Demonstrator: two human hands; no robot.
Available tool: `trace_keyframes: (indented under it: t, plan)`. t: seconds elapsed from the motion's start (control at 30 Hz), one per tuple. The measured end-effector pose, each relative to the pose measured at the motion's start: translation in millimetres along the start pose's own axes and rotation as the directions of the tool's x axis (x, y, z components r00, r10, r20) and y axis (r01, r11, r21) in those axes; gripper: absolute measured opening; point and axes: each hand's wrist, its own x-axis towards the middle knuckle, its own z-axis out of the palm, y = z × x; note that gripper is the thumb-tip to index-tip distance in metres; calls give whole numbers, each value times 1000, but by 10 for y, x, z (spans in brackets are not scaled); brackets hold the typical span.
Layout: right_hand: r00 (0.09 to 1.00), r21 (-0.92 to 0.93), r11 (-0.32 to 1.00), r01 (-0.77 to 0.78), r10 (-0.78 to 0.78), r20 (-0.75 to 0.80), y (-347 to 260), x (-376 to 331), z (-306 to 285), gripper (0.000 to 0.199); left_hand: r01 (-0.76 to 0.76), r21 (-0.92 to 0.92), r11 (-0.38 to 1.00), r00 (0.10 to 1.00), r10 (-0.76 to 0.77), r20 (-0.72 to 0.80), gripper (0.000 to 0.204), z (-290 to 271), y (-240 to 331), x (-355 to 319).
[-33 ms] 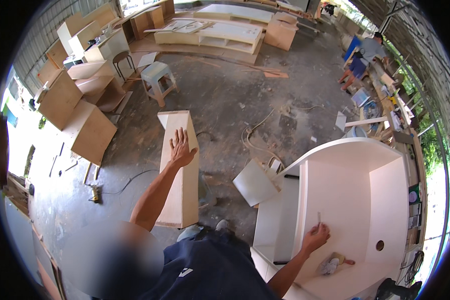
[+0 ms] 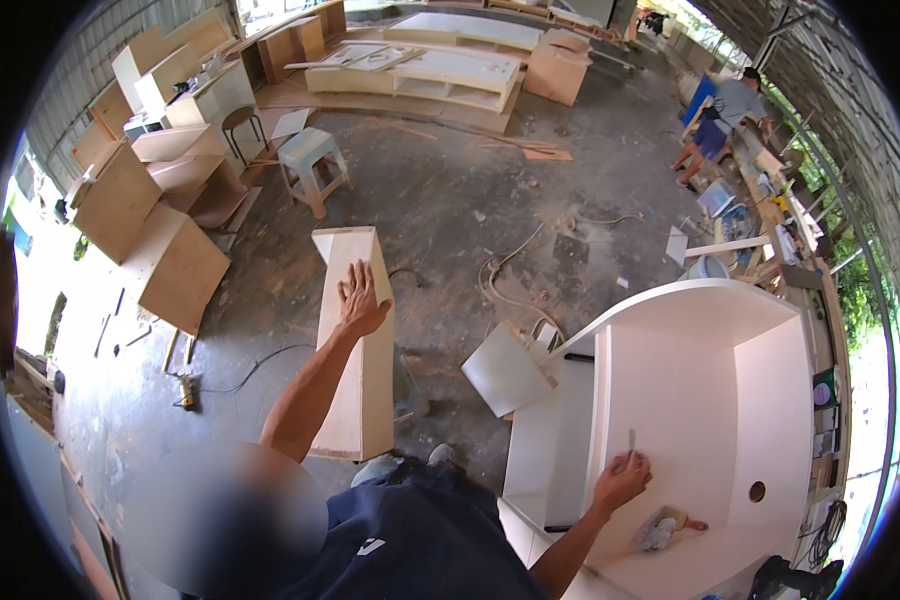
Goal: The person cleans the surfaces of a white cabinet with a cloth and then uses a small metal tool to scrape excess material from a separate wooden panel.
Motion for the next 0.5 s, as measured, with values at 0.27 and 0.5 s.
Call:
trace_keyframes:
  t: [0.27,0.5]
  plan:
    - [996,38,998,58,-55,-63,-85,-569,-159,19,-9,78,997,995,17,-98,95,115,40,11]
    - [978,127,987,100,-73,-198,-211,-626,-194,12,-65,41,997,993,68,-100,93,119,34,-210]
